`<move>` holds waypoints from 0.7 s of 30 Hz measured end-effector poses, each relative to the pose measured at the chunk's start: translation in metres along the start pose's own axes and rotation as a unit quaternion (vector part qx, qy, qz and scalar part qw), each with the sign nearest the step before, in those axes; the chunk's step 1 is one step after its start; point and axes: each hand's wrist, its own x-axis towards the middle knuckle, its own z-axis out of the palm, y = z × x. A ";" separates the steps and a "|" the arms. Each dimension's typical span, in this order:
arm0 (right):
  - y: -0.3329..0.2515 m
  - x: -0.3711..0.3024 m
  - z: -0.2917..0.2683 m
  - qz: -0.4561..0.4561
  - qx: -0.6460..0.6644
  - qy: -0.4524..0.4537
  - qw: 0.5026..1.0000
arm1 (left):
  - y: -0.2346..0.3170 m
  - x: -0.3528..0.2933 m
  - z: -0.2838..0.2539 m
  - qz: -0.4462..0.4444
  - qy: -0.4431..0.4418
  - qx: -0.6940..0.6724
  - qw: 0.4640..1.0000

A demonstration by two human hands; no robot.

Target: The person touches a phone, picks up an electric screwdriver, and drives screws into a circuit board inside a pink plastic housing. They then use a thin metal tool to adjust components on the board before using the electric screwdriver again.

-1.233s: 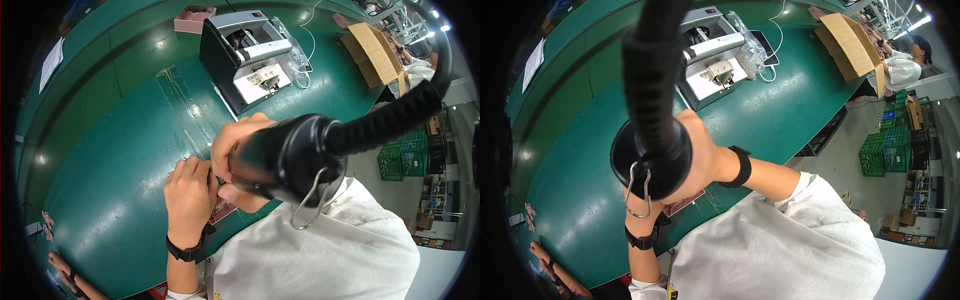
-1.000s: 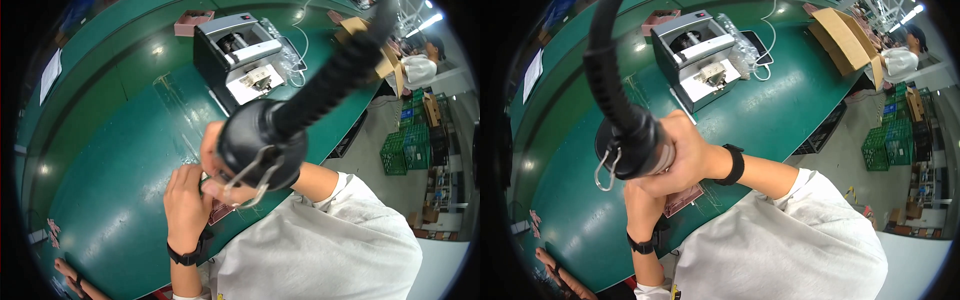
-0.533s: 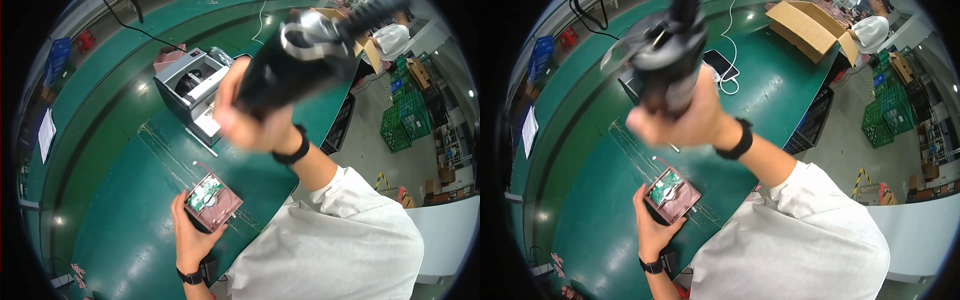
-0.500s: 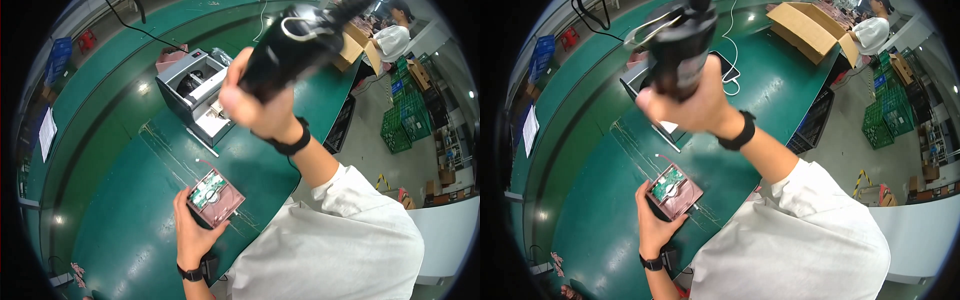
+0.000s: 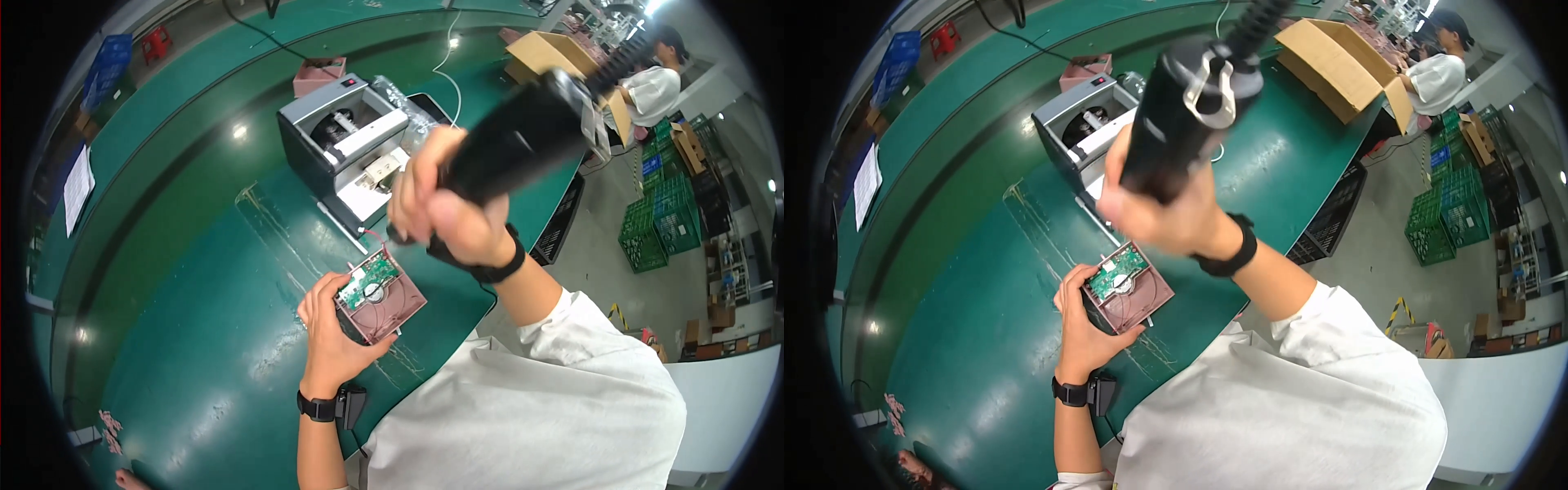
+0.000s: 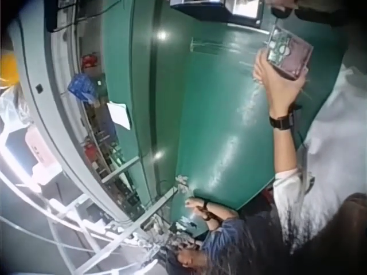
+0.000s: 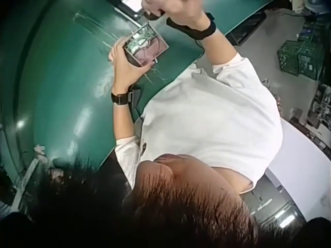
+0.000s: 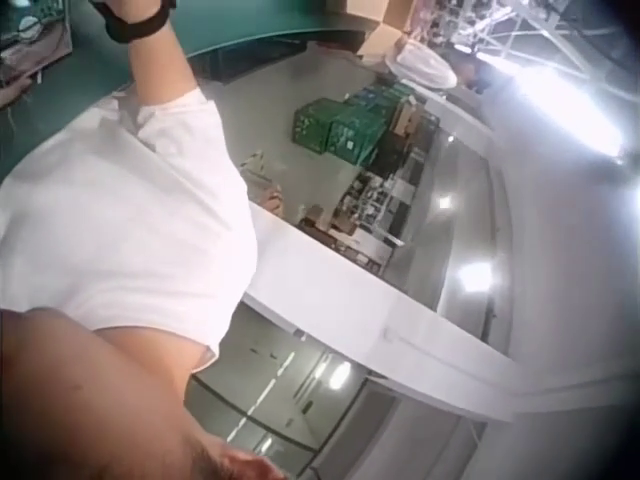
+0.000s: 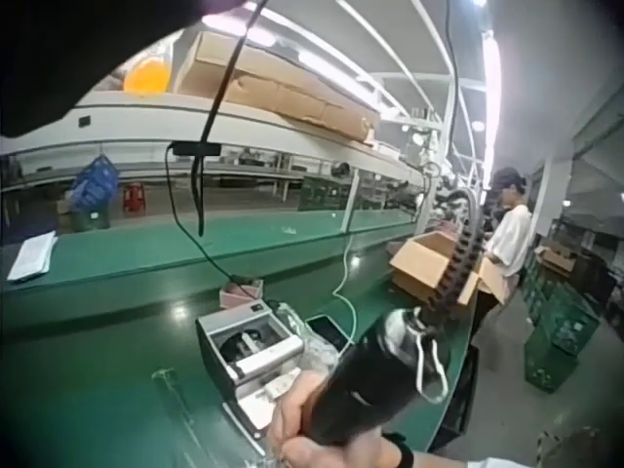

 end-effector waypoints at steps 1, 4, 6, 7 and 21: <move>0.002 -0.011 0.009 0.005 0.003 0.000 1.000 | 0.000 0.001 0.002 0.008 0.004 -0.010 1.000; 0.010 -0.030 0.033 0.036 -0.002 -0.060 0.998 | -0.007 -0.002 0.006 0.018 0.009 -0.011 1.000; 0.018 -0.035 0.041 0.036 -0.070 -0.115 0.990 | -0.014 -0.004 0.010 0.029 0.014 0.015 0.999; 0.021 -0.036 0.043 0.035 -0.104 -0.142 0.984 | -0.016 -0.005 0.011 0.026 0.016 0.015 0.999; 0.033 -0.034 0.045 0.050 -0.073 -0.157 0.984 | -0.011 -0.002 0.009 0.033 0.010 0.009 0.999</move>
